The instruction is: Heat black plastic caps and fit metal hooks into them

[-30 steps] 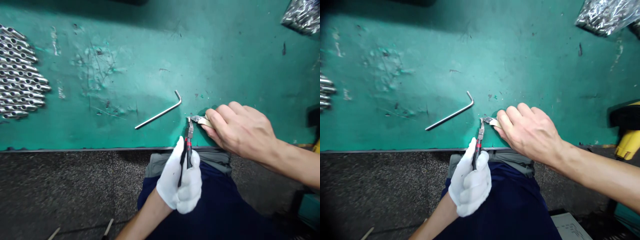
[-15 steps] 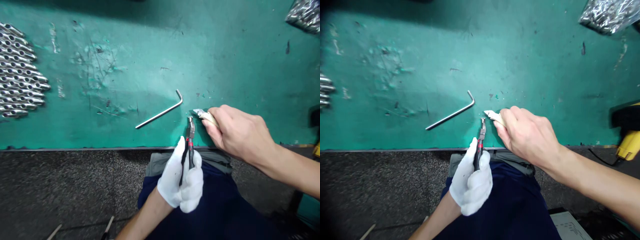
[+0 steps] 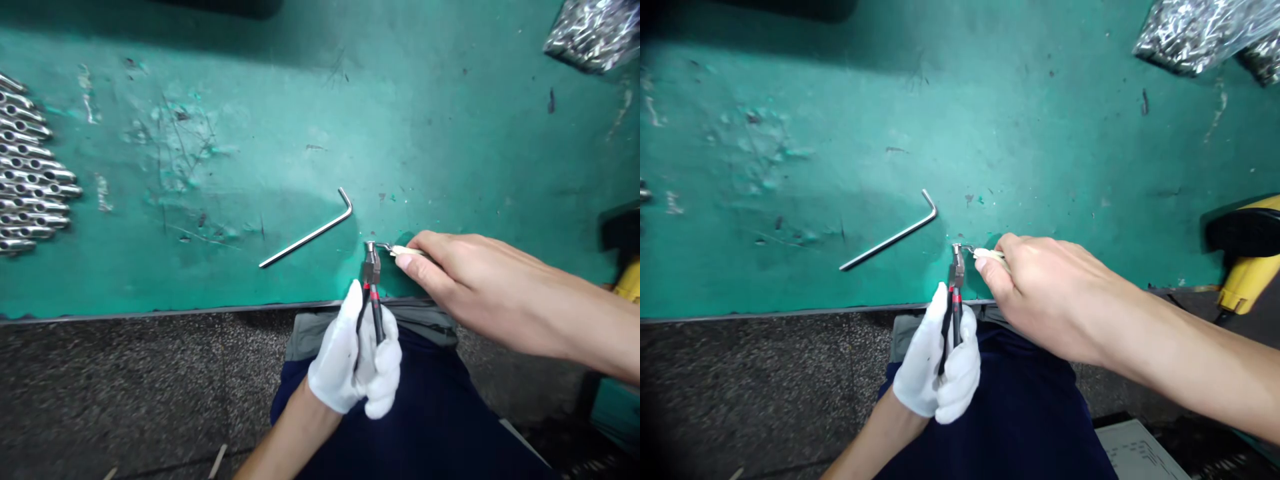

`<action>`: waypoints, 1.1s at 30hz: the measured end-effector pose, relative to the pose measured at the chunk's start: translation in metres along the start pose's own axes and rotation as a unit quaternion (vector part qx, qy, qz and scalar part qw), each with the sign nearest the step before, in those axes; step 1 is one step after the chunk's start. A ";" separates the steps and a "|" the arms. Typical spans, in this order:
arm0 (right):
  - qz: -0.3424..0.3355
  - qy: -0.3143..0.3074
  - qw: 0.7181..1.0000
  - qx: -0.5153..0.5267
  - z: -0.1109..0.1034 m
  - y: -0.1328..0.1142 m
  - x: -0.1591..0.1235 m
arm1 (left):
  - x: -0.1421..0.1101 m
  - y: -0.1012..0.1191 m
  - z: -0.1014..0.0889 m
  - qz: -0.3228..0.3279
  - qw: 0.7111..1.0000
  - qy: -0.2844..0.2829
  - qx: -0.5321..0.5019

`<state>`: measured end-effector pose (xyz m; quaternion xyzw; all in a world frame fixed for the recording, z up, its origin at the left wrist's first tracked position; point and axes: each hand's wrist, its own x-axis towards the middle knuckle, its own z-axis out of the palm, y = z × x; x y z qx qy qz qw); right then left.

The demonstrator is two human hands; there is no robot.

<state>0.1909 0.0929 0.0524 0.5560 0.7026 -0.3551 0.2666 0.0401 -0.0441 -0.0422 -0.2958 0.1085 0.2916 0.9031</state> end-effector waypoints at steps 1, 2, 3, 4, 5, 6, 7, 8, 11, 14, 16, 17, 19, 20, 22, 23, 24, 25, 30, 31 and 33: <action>-0.004 0.008 1.000 -0.010 0.001 -0.002 -0.001 | 0.000 0.000 0.000 -0.001 1.000 0.000 0.000; -0.009 0.020 1.000 -0.022 0.003 -0.003 -0.002 | 0.000 0.000 0.000 -0.005 1.000 0.000 -0.001; -0.016 0.037 0.999 -0.036 0.005 -0.004 -0.004 | 0.000 0.000 0.000 -0.010 1.000 -0.001 -0.004; -0.023 0.057 0.997 -0.053 0.009 -0.005 -0.005 | 0.000 0.000 -0.001 -0.016 1.000 -0.003 -0.007; -0.032 0.076 0.994 -0.069 0.013 -0.005 -0.007 | 0.000 0.001 -0.001 -0.022 1.000 -0.005 -0.010; -0.041 0.093 0.991 -0.085 0.017 -0.005 -0.008 | 0.000 0.001 -0.001 -0.027 1.000 -0.006 -0.013; -0.050 0.109 0.988 -0.102 0.021 -0.005 -0.009 | 0.000 0.002 -0.001 -0.032 0.999 -0.008 -0.015; -0.060 0.125 0.983 -0.118 0.024 -0.004 -0.009 | -0.001 0.003 -0.001 -0.036 0.999 -0.010 -0.016; -0.082 0.173 0.967 -0.169 0.032 -0.001 -0.009 | -0.001 0.005 -0.001 -0.042 0.999 -0.018 -0.022; -0.087 0.213 0.951 -0.206 0.036 0.003 -0.007 | -0.001 0.007 -0.002 -0.050 0.998 -0.035 -0.027; -0.090 0.231 0.943 -0.224 0.037 0.004 -0.006 | -0.002 0.008 -0.002 -0.055 0.997 -0.044 -0.033; -0.093 0.236 0.939 -0.232 0.038 0.005 -0.005 | -0.002 0.008 -0.002 -0.055 0.997 -0.047 -0.036; -0.099 0.241 0.933 -0.248 0.039 0.005 -0.004 | -0.003 0.007 -0.002 -0.052 0.997 -0.049 -0.041; -0.103 0.242 0.930 -0.256 0.039 0.005 -0.003 | -0.003 0.007 -0.002 -0.050 0.997 -0.049 -0.044; -0.110 0.243 0.926 -0.268 0.039 0.005 -0.001 | -0.004 0.006 -0.001 -0.045 0.997 -0.046 -0.050; -0.113 0.245 0.923 -0.274 0.039 0.005 -0.001 | -0.005 0.006 0.000 -0.043 0.997 -0.044 -0.053; -0.117 0.248 0.921 -0.279 0.040 0.005 0.000 | -0.005 0.005 0.000 -0.041 0.997 -0.041 -0.057; -0.120 0.251 0.918 -0.283 0.040 0.006 0.001 | -0.005 0.005 0.001 -0.039 0.997 -0.039 -0.060; -0.144 0.276 0.902 -0.298 0.042 0.011 0.003 | -0.007 0.006 0.005 -0.055 0.993 -0.046 -0.092; -0.147 0.274 0.902 -0.299 0.043 0.012 0.004 | -0.007 0.007 0.006 -0.063 0.992 -0.051 -0.096; -0.152 0.267 0.904 -0.298 0.044 0.014 0.005 | -0.007 0.008 0.007 -0.072 0.991 -0.056 -0.101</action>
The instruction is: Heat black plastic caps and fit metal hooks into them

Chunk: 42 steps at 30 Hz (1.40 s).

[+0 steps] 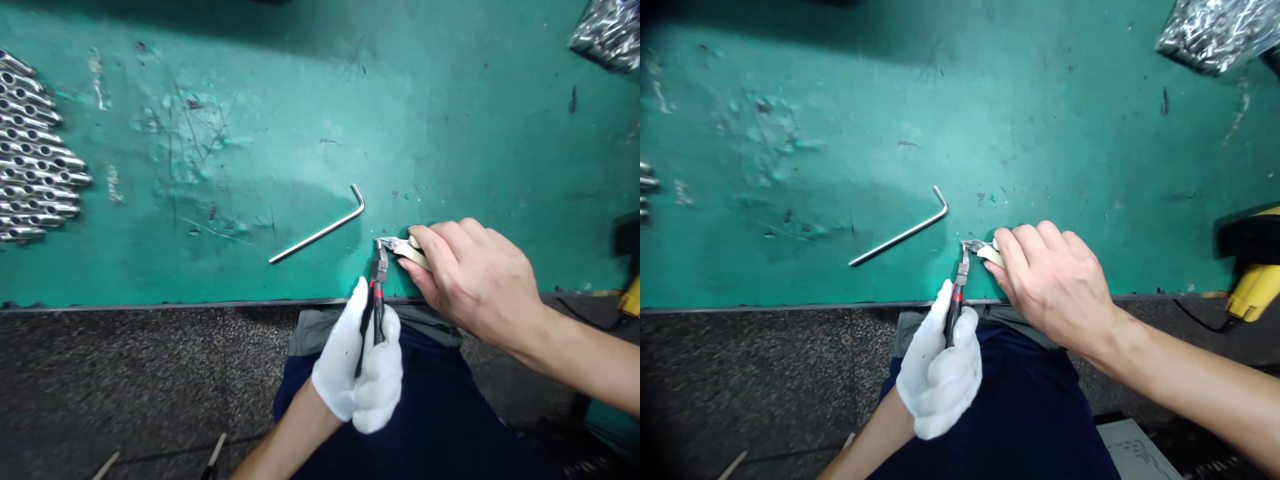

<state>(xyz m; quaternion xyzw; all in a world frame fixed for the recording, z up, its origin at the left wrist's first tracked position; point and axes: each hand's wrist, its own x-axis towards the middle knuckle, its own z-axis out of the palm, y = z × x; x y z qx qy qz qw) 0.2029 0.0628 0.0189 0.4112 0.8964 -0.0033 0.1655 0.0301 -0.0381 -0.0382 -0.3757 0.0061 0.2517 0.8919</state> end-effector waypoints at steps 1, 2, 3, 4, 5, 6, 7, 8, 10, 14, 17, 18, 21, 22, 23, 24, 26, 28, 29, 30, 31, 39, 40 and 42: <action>-0.002 0.001 1.000 0.001 0.001 0.001 0.000 | 0.000 0.000 0.001 -0.002 1.000 0.002 -0.002; -0.004 0.004 1.000 0.000 0.002 0.001 0.000 | 0.000 0.001 0.001 -0.002 1.000 0.005 -0.006; -0.007 0.006 1.000 0.000 0.003 0.002 0.001 | 0.000 0.001 0.002 -0.002 1.000 0.010 -0.008; -0.010 0.007 1.000 -0.001 0.003 0.002 0.001 | 0.000 0.001 0.002 -0.003 1.000 0.016 -0.010; -0.015 0.005 1.000 -0.002 0.002 0.003 0.002 | 0.000 0.001 0.003 -0.005 1.000 0.020 -0.012; -0.020 0.001 1.000 -0.002 0.002 0.004 0.002 | 0.000 0.001 0.003 -0.005 1.000 0.022 -0.013; -0.026 -0.004 1.000 -0.003 0.001 0.005 0.003 | 0.000 0.001 0.003 -0.004 1.000 0.022 -0.014; -0.030 -0.007 1.000 -0.004 0.001 0.006 0.003 | 0.000 0.001 0.003 -0.004 1.000 0.022 -0.015; -0.040 -0.007 0.999 0.001 0.000 0.008 0.004 | 0.000 0.000 0.002 0.002 1.000 0.020 -0.010; -0.060 0.018 0.997 0.037 0.001 0.010 0.006 | 0.001 -0.002 0.001 0.030 0.999 0.027 0.015; -0.119 0.043 0.985 0.114 -0.003 0.007 0.005 | 0.002 -0.005 0.000 0.053 0.997 0.044 0.042; -0.131 0.042 0.979 0.150 -0.005 0.006 0.004 | 0.002 -0.005 0.000 0.061 0.996 0.049 0.052; -0.067 -0.005 0.963 0.260 -0.015 0.003 0.003 | 0.002 -0.004 -0.001 0.066 0.994 0.054 0.070; -0.016 -0.028 0.957 0.287 -0.018 0.003 0.004 | 0.003 -0.003 -0.001 0.059 0.994 0.052 0.069; 0.037 -0.055 0.949 0.307 -0.022 0.004 0.004 | 0.003 -0.002 -0.002 0.050 0.995 0.050 0.069; 0.084 -0.086 0.938 0.324 -0.025 0.006 0.005 | 0.003 -0.001 -0.003 0.041 0.996 0.046 0.070; 0.145 -0.152 0.911 0.354 -0.030 0.010 0.007 | 0.002 0.000 -0.005 0.032 0.996 0.040 0.076; 0.168 -0.206 0.886 0.379 -0.034 0.014 0.010 | 0.003 0.001 -0.007 0.033 0.995 0.039 0.082; 0.169 -0.224 0.878 0.388 -0.035 0.016 0.011 | 0.003 0.001 -0.008 0.034 0.995 0.039 0.082; 0.169 -0.238 0.872 0.393 -0.036 0.018 0.013 | 0.003 0.001 -0.009 0.034 0.995 0.040 0.081; 0.168 -0.247 0.868 0.396 -0.037 0.020 0.014 | 0.004 0.001 -0.010 0.033 0.995 0.041 0.080; 0.141 -0.260 0.848 0.440 -0.038 0.026 0.019 | 0.009 0.001 -0.016 0.025 0.993 0.051 0.103; 0.141 -0.259 0.845 0.445 -0.038 0.026 0.019 | 0.010 0.001 -0.016 0.029 0.992 0.054 0.106; 0.146 -0.259 0.840 0.454 -0.038 0.025 0.019 | 0.010 0.000 -0.016 0.037 0.991 0.059 0.111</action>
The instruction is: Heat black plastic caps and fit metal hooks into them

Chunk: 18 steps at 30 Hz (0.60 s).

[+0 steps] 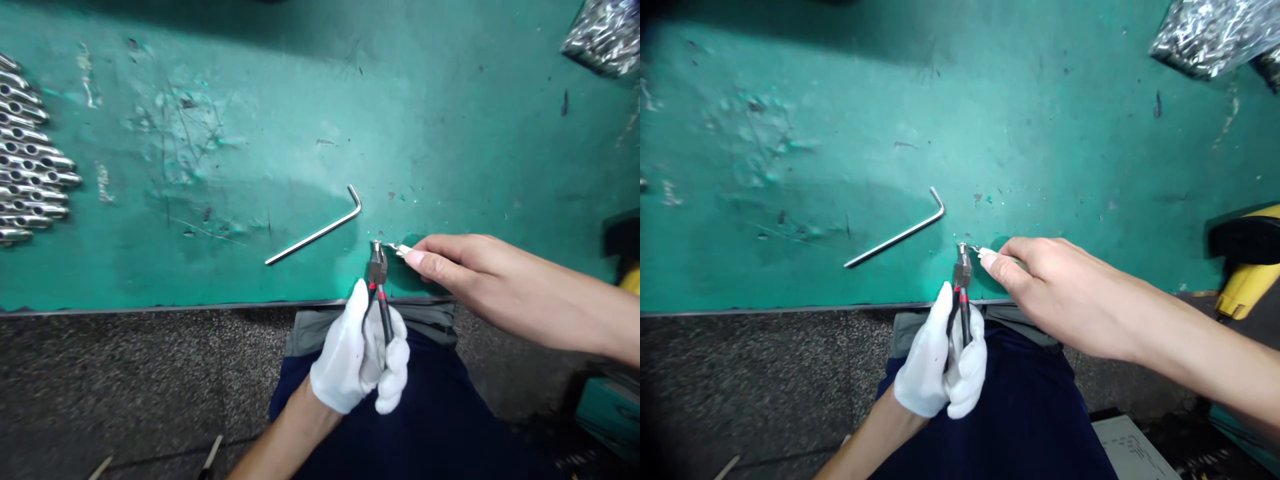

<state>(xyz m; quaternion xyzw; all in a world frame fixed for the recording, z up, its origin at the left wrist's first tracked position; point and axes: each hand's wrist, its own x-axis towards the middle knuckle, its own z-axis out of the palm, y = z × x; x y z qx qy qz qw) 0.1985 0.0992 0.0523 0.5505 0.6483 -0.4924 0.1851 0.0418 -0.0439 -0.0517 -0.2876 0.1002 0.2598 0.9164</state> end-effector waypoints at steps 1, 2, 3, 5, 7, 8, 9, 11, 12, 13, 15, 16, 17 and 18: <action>0.005 -0.001 1.000 0.005 0.000 0.000 0.000 | 0.000 0.000 0.000 0.004 1.000 0.002 0.003; 0.012 -0.003 1.000 0.008 0.000 -0.001 0.000 | 0.000 -0.001 0.001 0.007 1.000 0.004 0.006; 0.019 -0.005 1.000 0.009 0.000 -0.001 0.000 | 0.000 -0.001 0.001 0.011 1.000 0.006 0.008; 0.028 -0.008 1.000 0.006 0.001 -0.002 -0.001 | 0.001 -0.002 0.001 0.019 1.000 0.012 0.011; 0.030 -0.010 1.000 0.002 0.001 -0.002 -0.001 | 0.001 -0.003 0.002 0.024 0.999 0.021 0.015; 0.030 -0.011 0.999 0.001 0.001 -0.002 -0.001 | 0.001 -0.004 0.002 0.027 0.999 0.026 0.018; 0.031 -0.012 0.999 0.000 0.001 -0.002 0.000 | 0.001 -0.004 0.003 0.030 0.999 0.031 0.022; 0.034 -0.013 0.999 -0.002 0.001 -0.002 0.000 | 0.002 -0.004 0.004 0.035 0.998 0.040 0.031; 0.035 -0.013 0.999 -0.004 0.001 -0.002 0.000 | 0.002 -0.004 0.005 0.037 0.998 0.045 0.037; 0.035 -0.014 0.999 -0.007 0.000 -0.002 0.000 | 0.002 -0.004 0.006 0.040 0.997 0.050 0.042; 0.034 -0.015 0.999 -0.011 0.000 -0.002 0.001 | 0.002 -0.005 0.008 0.048 0.996 0.059 0.050; 0.033 -0.016 0.999 -0.013 0.000 -0.002 0.001 | 0.002 -0.005 0.009 0.052 0.995 0.062 0.052; 0.031 -0.015 0.999 -0.014 0.000 -0.003 0.001 | 0.002 -0.006 0.009 0.054 0.995 0.066 0.052; 0.028 -0.013 0.999 -0.017 0.000 -0.003 0.001 | 0.002 -0.006 0.010 0.057 0.994 0.070 0.053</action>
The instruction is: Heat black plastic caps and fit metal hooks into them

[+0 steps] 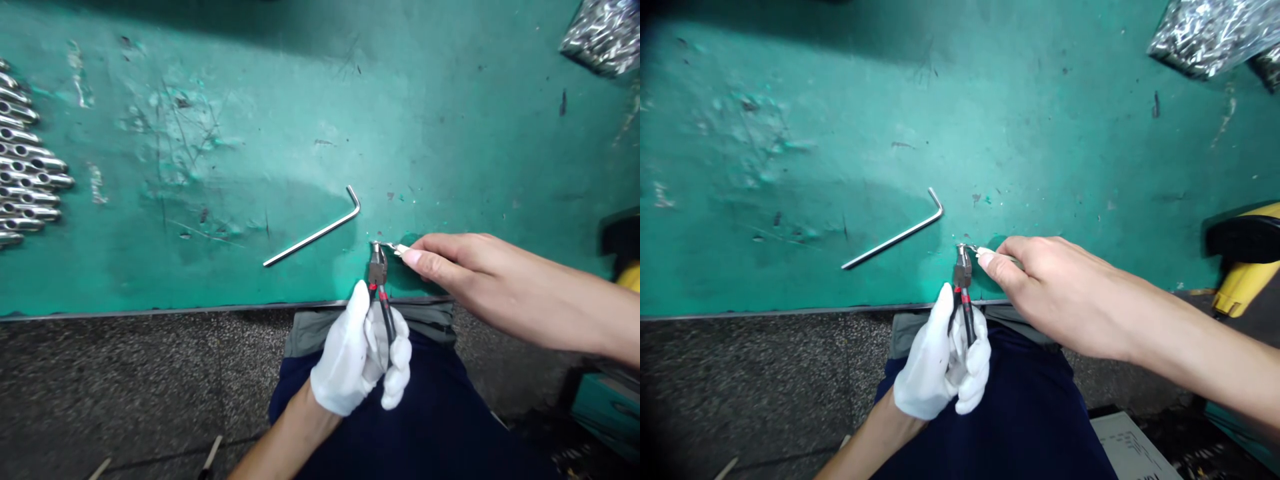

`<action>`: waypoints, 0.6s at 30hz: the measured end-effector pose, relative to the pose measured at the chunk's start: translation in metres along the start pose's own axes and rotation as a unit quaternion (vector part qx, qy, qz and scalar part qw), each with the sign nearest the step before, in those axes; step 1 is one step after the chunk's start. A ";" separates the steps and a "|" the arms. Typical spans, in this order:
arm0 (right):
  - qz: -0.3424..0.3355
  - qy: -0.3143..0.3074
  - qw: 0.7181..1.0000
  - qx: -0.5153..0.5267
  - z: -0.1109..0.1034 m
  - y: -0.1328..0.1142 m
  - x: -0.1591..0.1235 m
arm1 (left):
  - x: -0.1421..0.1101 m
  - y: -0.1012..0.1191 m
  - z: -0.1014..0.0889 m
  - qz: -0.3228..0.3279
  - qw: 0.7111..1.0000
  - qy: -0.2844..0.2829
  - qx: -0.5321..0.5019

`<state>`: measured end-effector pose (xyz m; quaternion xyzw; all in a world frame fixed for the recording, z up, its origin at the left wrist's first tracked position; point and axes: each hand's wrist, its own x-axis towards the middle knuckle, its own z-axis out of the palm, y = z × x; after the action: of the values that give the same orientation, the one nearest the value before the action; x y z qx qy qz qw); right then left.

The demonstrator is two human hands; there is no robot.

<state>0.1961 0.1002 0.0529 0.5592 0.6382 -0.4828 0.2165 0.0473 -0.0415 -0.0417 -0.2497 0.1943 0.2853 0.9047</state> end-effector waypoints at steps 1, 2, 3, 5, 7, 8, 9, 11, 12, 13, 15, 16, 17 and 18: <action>-0.002 0.003 1.000 -0.004 0.000 0.000 0.000 | 0.000 0.000 0.000 0.003 1.000 0.005 0.002; -0.004 0.006 1.000 -0.009 0.000 0.000 0.000 | 0.000 -0.001 0.001 0.006 1.000 0.011 0.004; -0.005 0.010 1.000 -0.014 -0.001 0.000 0.000 | 0.000 -0.001 0.001 0.009 1.000 0.017 0.008; -0.005 0.011 1.000 -0.021 -0.002 -0.001 0.001 | 0.000 -0.002 0.002 0.014 0.999 0.028 0.019; -0.001 0.005 1.000 -0.025 -0.004 -0.002 0.002 | 0.000 -0.001 0.002 0.015 0.999 0.037 0.029; 0.002 -0.002 1.000 -0.026 -0.006 -0.003 0.003 | 0.000 -0.001 0.003 0.014 0.998 0.042 0.034; 0.006 -0.013 0.999 -0.029 -0.007 -0.003 0.003 | 0.000 0.000 0.003 0.014 0.998 0.046 0.038; 0.017 -0.033 0.999 -0.039 -0.010 -0.005 0.005 | -0.001 0.001 0.004 0.013 0.997 0.054 0.047; 0.022 -0.042 0.998 -0.046 -0.011 -0.005 0.006 | -0.001 0.002 0.005 0.012 0.997 0.056 0.051; 0.026 -0.049 0.997 -0.054 -0.012 -0.006 0.007 | -0.001 0.002 0.005 0.012 0.997 0.057 0.056; 0.029 -0.054 0.996 -0.069 -0.014 -0.007 0.009 | -0.001 0.003 0.006 0.011 0.996 0.057 0.061; 0.030 -0.054 0.995 -0.077 -0.015 -0.007 0.010 | -0.002 0.003 0.006 0.011 0.996 0.056 0.061; 0.029 -0.055 0.994 -0.085 -0.015 -0.007 0.011 | -0.002 0.003 0.006 0.010 0.997 0.054 0.061; 0.026 -0.057 0.994 -0.093 -0.016 -0.008 0.011 | -0.001 0.003 0.005 0.010 0.997 0.051 0.060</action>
<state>0.1898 0.1201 0.0534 0.5246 0.6520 -0.4470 0.3160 0.0456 -0.0371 -0.0376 -0.2071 0.2597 0.2687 0.9041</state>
